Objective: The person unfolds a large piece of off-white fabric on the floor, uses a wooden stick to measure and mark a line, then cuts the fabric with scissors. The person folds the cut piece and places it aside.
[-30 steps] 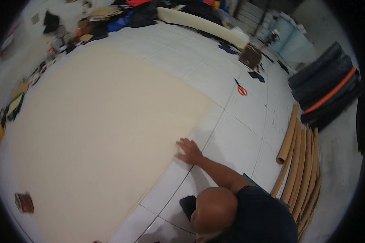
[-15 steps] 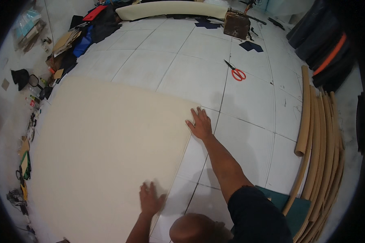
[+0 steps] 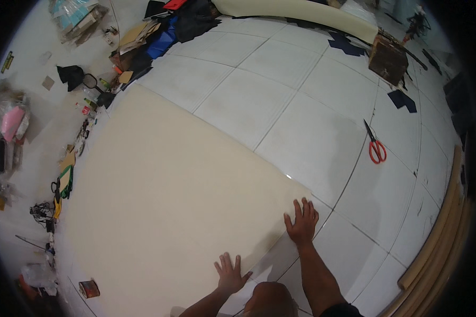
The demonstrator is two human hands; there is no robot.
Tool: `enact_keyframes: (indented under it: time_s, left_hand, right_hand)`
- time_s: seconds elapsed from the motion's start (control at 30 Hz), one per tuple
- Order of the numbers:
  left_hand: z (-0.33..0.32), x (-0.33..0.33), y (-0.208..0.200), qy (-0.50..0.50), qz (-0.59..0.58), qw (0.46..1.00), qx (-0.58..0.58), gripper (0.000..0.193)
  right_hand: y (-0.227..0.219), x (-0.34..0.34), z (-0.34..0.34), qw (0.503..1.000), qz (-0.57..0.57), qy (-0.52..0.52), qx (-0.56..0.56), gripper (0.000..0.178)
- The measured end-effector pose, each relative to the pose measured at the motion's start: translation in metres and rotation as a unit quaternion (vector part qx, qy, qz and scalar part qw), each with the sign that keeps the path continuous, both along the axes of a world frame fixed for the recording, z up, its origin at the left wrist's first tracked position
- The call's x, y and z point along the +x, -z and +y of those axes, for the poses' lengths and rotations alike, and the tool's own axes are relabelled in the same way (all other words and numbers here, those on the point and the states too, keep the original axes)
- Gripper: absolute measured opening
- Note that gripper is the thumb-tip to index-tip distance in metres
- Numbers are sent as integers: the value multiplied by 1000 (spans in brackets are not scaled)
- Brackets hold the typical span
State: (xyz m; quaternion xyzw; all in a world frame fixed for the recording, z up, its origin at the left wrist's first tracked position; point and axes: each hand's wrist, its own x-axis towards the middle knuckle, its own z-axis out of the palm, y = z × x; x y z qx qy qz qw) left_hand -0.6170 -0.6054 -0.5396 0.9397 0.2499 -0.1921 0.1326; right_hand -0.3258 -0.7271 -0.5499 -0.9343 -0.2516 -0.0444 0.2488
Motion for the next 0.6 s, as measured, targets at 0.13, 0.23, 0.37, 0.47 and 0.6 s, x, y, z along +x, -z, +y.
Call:
enact_keyframes:
  time_s: [0.13, 0.23, 0.37, 0.47, 0.6]
  left_hand:
    - [-1, 10, -18, -7, 25, 1000, -4, 88]
    - [11, 37, -41, -60, 17, 997, -34, 79]
    - [99, 159, -28, -148, -241, 959, 32, 47]
    - [175, 283, -16, -176, -251, 945, 111, 64]
    - [210, 335, 20, -231, -163, 950, 129, 73]
  right_hand:
    - [-6, 5, 2, 999, 32, -7, -33, 56]
    - [-7, 11, 0, 998, 50, -13, -30, 56]
    - [0, 11, 0, 996, 65, -18, -55, 57]
    - [-3, 19, 3, 995, 82, -11, -59, 55]
    - [-8, 39, 24, 997, 65, 24, -27, 52]
